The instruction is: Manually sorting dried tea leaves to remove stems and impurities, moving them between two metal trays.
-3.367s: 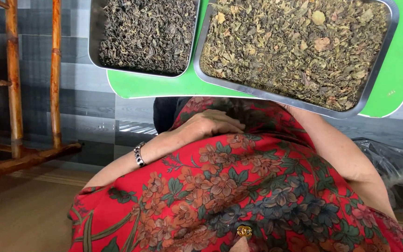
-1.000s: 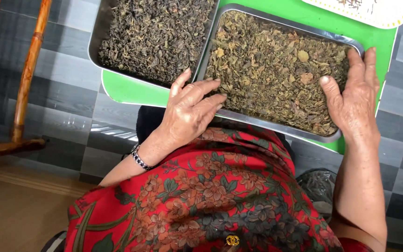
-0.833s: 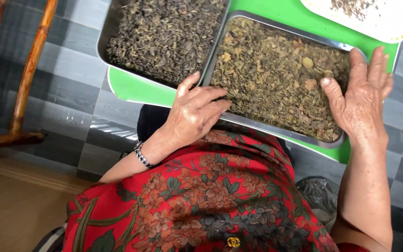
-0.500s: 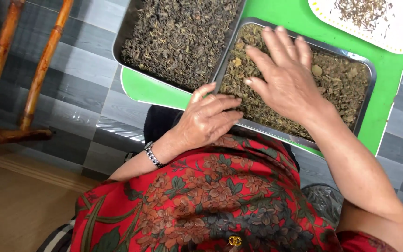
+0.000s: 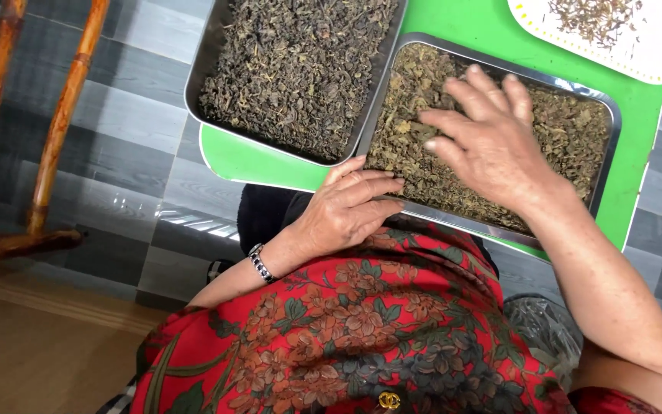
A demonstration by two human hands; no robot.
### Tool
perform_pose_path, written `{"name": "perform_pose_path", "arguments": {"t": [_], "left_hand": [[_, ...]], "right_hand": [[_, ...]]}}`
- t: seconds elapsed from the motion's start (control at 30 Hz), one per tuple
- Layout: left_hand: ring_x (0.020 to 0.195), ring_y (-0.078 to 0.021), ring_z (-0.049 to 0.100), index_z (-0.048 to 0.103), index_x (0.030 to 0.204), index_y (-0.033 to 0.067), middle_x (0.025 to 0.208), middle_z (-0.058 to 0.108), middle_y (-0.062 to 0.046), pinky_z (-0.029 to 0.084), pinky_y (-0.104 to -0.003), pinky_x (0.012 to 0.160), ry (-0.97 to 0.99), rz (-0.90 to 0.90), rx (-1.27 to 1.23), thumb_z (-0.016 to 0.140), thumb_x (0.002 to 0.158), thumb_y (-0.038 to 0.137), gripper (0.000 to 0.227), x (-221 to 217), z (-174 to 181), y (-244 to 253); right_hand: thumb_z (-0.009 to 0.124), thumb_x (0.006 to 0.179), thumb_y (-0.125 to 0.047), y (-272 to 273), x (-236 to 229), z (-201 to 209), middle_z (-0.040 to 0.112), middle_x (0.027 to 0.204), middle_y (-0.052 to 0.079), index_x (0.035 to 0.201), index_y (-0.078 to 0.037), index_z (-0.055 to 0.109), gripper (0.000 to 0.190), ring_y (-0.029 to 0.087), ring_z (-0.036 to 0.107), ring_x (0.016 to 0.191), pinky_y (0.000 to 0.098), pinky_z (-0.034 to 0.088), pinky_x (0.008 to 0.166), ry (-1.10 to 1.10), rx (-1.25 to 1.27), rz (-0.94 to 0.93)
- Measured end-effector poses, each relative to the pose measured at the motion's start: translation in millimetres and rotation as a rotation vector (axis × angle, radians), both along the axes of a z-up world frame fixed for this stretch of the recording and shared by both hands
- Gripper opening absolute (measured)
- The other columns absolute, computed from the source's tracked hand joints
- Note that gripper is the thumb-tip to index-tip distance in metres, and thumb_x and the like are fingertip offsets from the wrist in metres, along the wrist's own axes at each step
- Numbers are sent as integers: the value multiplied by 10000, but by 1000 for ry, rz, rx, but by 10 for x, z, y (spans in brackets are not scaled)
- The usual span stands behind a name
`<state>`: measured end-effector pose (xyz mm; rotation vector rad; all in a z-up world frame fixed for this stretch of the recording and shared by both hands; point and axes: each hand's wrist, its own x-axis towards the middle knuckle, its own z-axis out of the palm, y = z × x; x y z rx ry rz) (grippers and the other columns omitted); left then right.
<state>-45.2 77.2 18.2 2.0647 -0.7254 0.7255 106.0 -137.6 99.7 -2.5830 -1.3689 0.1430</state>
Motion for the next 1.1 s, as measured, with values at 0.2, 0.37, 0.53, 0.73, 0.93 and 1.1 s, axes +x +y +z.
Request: {"name": "perform_pose_path", "arguments": {"t": [0.2,0.37,0.53,0.73,0.93,1.1], "left_hand": [[1153,-304,724,770,1101,110,1289,686,-99,395,-537,1177,-19,-1,-22,674,1036,154,124,18,-87,2],[1169,-316,726,772,1111,99,1280,695,-107,398,-542,1170,-45,-3,-25,654,1041,132,141,22,-78,10],[1172,-332,724,772,1089,78,1256,707,-124,401,-550,1168,-69,-12,-27,624,1050,125,160,26,-85,36],[1187,-333,714,765,1101,72,1266,701,-127,404,-566,1164,-81,-39,-43,596,1058,127,183,29,-115,49],[1190,-346,715,759,1122,62,1273,700,-139,399,-580,1172,-93,-53,-57,589,1056,119,191,31,-144,60],[1156,-339,730,769,1066,90,1248,698,-121,414,-545,1169,-76,-57,-125,551,1068,172,233,32,-86,60]], "right_hand": [[713,1018,-75,-332,66,149,540,1551,281,1345,-85,687,328,482,414,1486,688,150,1190,21,218,-153],[724,967,-151,-131,-98,78,442,1601,235,1392,-168,623,437,465,320,1490,649,113,1178,69,187,-234],[780,946,-189,-241,-125,-173,521,1563,258,1244,-133,728,308,470,357,1490,632,108,1201,-32,186,-196],[822,903,-148,-522,-120,8,619,1514,168,1005,-165,750,126,443,394,1505,625,81,1214,0,101,-360],[841,935,-122,-416,35,55,635,1484,269,1174,-113,765,251,542,448,1481,684,152,1179,-119,128,-281],[851,887,-195,-45,78,-91,580,1492,262,1139,-118,757,280,492,400,1439,675,143,1144,-122,81,-254]]}}
